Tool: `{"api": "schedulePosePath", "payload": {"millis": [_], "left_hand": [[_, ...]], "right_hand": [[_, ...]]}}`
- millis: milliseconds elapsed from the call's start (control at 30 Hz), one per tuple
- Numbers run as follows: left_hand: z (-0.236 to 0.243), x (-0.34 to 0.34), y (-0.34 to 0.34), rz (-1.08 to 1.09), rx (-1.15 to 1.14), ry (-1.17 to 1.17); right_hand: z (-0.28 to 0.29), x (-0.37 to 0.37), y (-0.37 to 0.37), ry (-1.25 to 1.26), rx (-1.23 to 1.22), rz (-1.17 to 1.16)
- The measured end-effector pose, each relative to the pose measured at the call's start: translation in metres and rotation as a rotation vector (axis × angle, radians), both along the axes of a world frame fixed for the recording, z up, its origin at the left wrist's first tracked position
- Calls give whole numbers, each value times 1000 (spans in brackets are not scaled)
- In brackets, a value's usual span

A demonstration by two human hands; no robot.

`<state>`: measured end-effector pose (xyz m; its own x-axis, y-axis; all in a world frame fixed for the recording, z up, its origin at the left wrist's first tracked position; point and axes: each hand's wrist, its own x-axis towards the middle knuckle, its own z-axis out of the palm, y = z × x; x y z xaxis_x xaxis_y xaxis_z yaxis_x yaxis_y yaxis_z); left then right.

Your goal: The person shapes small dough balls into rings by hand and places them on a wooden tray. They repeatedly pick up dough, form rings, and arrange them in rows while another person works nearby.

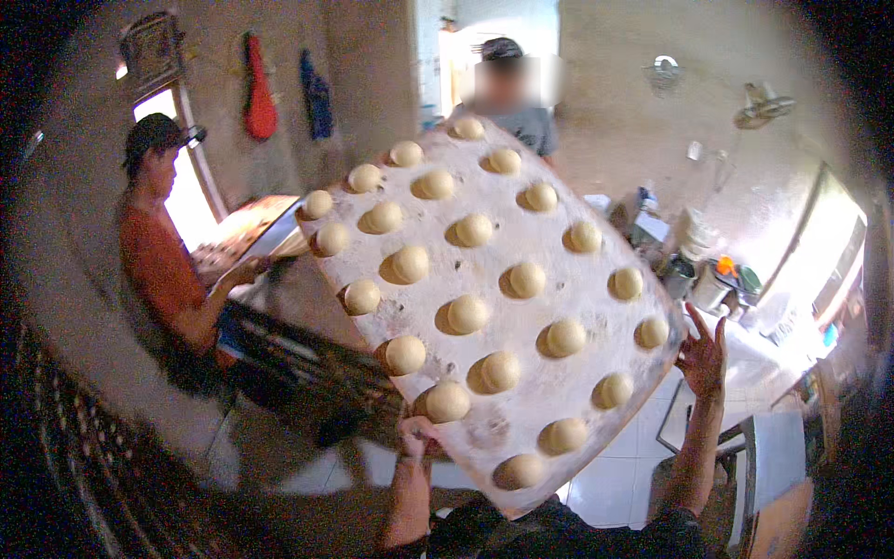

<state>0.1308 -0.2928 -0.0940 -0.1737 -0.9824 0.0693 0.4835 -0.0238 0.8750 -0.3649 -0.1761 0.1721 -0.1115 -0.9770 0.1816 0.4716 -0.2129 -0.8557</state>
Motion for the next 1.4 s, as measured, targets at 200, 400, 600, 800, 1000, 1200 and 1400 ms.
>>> {"api": "schedulePosePath", "payload": {"millis": [200, 400, 600, 800, 1000, 1200, 1400], "left_hand": [[24, 11, -84, -98, 46, 58], [95, -49, -189, -273, 128, -386], [119, -86, -269, -292, -210, -800], [83, -80, -297, -304, 97, -675], [72, -75, -290, -266, 216, -588], [90, -69, -292, -440, 205, -431], [115, -67, -282, -405, -8, -586]], "right_hand": [[-80, -14, 7, 431, 626, -349], [-211, -6, -51, 247, 750, -871], [-173, 5, -115, 469, 785, -827], [-125, 35, -142, 534, 741, -792], [-121, 40, -138, 693, 810, -811], [-156, 15, -128, 913, 820, -765], [-154, 21, -111, 862, 906, -709]]}}
